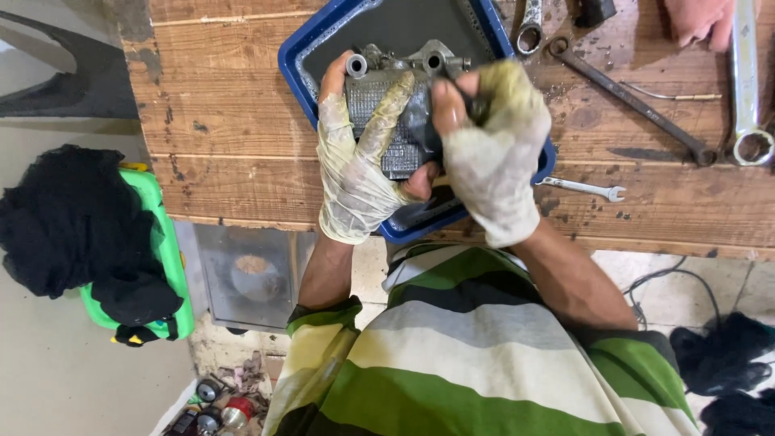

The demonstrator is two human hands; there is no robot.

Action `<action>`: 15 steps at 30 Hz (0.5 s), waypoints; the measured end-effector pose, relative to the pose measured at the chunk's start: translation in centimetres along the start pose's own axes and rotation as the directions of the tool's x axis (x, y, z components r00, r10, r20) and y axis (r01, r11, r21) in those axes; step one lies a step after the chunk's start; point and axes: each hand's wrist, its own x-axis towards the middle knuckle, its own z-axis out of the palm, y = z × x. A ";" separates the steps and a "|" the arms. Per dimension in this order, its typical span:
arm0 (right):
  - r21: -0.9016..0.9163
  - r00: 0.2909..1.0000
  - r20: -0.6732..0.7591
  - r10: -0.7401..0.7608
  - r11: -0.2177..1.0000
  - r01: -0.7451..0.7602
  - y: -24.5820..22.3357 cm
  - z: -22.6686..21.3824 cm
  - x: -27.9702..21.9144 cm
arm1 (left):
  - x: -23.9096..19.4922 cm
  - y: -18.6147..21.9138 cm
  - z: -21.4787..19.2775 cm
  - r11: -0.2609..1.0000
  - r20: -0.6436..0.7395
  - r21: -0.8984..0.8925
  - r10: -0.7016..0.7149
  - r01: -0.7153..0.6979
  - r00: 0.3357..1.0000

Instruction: Cleaning the exterior of a motorcycle cylinder head using a brush and solvent in a tray.

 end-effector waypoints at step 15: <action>0.104 0.994 0.007 0.111 0.988 -0.111 0.2 -0.6 -0.7 | -0.3 0.0 0.3 1.000 0.036 -0.008 -0.023 0.023 0.999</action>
